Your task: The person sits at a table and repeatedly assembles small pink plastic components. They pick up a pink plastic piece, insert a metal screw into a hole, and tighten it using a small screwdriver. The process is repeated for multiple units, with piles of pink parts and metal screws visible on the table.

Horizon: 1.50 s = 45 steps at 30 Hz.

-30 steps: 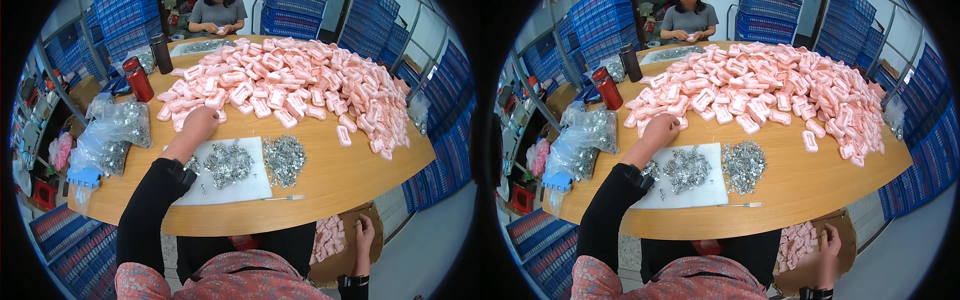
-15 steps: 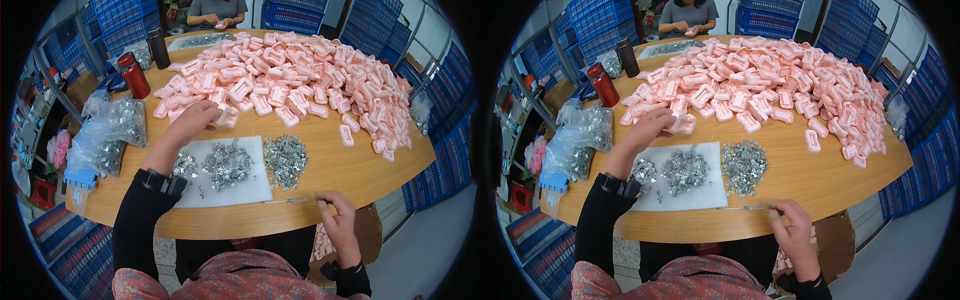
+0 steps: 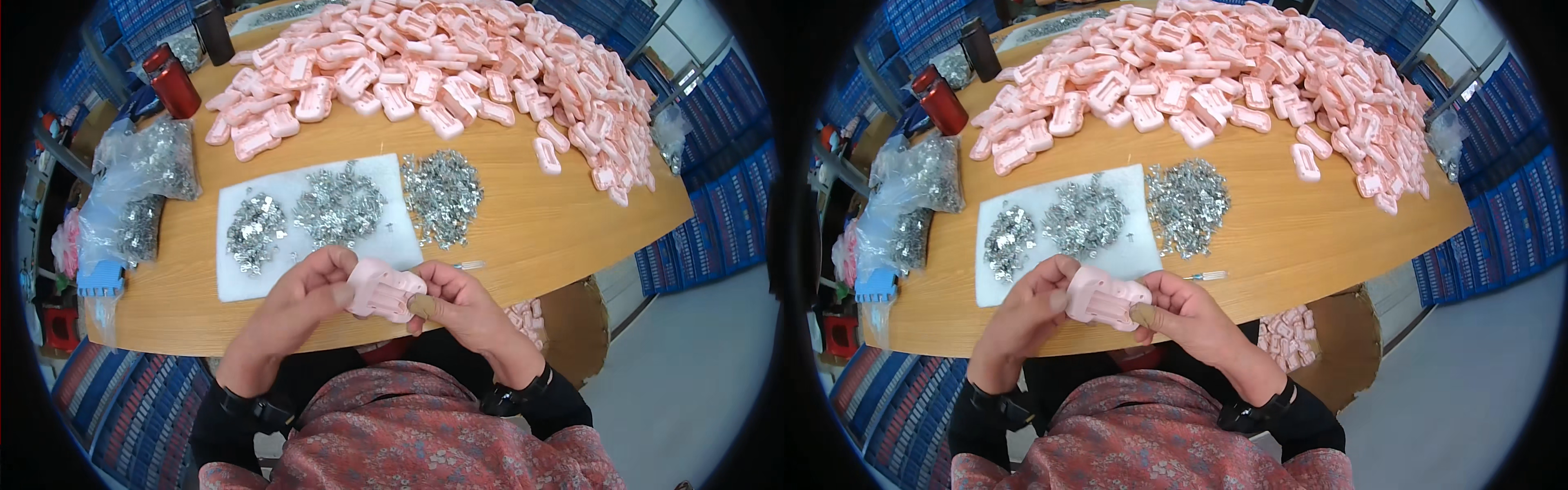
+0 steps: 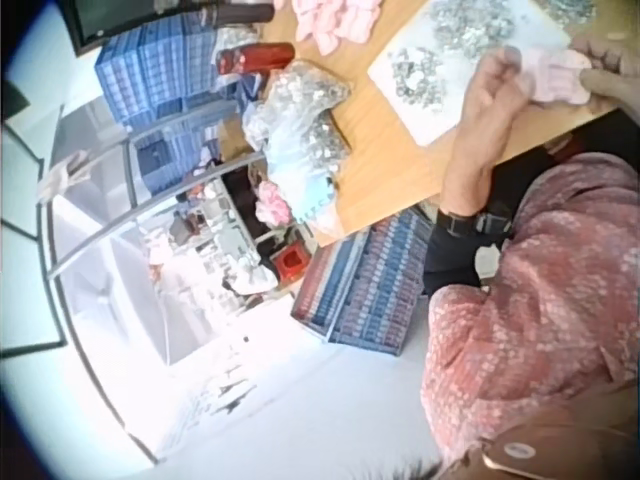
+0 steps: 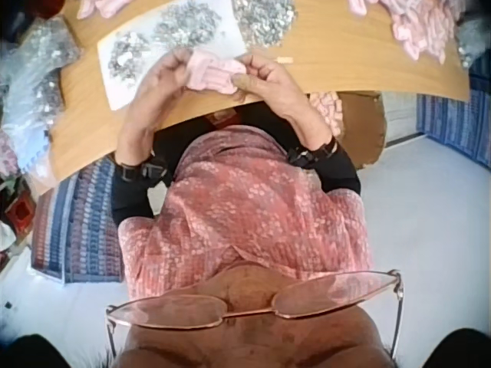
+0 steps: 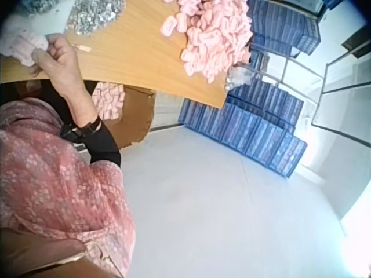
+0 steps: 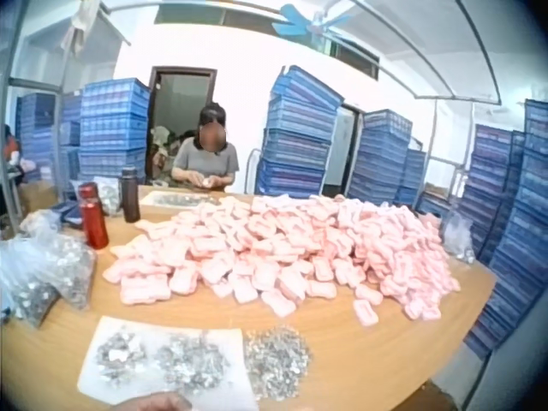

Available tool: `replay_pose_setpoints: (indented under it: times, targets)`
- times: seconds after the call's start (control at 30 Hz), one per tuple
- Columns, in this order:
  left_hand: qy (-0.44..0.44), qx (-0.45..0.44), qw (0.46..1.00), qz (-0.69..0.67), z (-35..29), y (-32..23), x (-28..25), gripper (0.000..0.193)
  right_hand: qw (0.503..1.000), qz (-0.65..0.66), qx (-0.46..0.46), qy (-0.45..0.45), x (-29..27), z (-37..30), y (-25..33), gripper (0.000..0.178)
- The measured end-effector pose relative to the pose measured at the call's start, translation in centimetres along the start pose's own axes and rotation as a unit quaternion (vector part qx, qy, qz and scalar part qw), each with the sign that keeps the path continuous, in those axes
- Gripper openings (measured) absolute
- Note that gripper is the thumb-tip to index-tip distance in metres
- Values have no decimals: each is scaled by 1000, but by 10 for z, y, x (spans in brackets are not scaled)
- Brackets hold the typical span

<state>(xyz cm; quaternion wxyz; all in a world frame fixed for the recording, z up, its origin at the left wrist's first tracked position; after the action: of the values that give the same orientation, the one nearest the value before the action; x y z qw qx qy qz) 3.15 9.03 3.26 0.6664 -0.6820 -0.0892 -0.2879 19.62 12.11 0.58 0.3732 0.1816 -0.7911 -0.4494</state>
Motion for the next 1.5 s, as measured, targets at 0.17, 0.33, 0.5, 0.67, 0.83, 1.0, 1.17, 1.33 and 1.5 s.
replay_pose_setpoints:
  times: [0.17, 0.33, 0.5, 0.67, 0.83, 1.0, 1.17, 1.33, 1.5]
  targets:
    - [-49, 89, 992, 80, -4, 15, 26, 66, 995, 55, 82, -16, 15, 2, -24, 28]
    - [-132, 76, 988, -19, -3, 30, -1, 58, 977, -171, 29, -124, -5, -5, 2, 22]
    - [-208, 86, 970, -90, -4, 24, -23, 60, 810, -506, -141, -262, -28, 8, 66, 16]
    - [-195, 46, 976, -85, -8, 30, -25, 56, 703, -635, -237, -215, -11, 52, 80, 15]
    - [-166, 20, 984, -63, -10, 28, -25, 43, 673, -687, -217, -167, -9, 75, 79, 11]
    - [-220, -16, 971, -88, -7, 33, -28, 39, 749, -640, -141, -97, 15, 68, 80, 8]
    - [-221, -23, 971, -91, -3, 45, -28, 38, 755, -631, -171, -51, 44, 51, 75, 13]
    - [-229, -33, 964, -130, -4, 47, -27, 41, 876, -473, -84, -45, 27, 56, 62, 13]
    - [-217, -46, 968, -115, -4, 54, -26, 41, 868, -489, -84, -17, 26, 54, 61, 17]
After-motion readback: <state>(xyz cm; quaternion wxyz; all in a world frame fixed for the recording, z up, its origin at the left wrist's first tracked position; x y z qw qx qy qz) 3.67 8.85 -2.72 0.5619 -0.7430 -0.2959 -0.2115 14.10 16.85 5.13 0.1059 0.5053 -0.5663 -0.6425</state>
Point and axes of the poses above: each hand's wrist, its own z-axis towards the middle knuckle, its own x-axis out of the palm, y = z × x, the point moved 8 cm from there along z, towards the middle knuckle, and after that the axes turned 9 degrees about x, right-handed, at the moved point
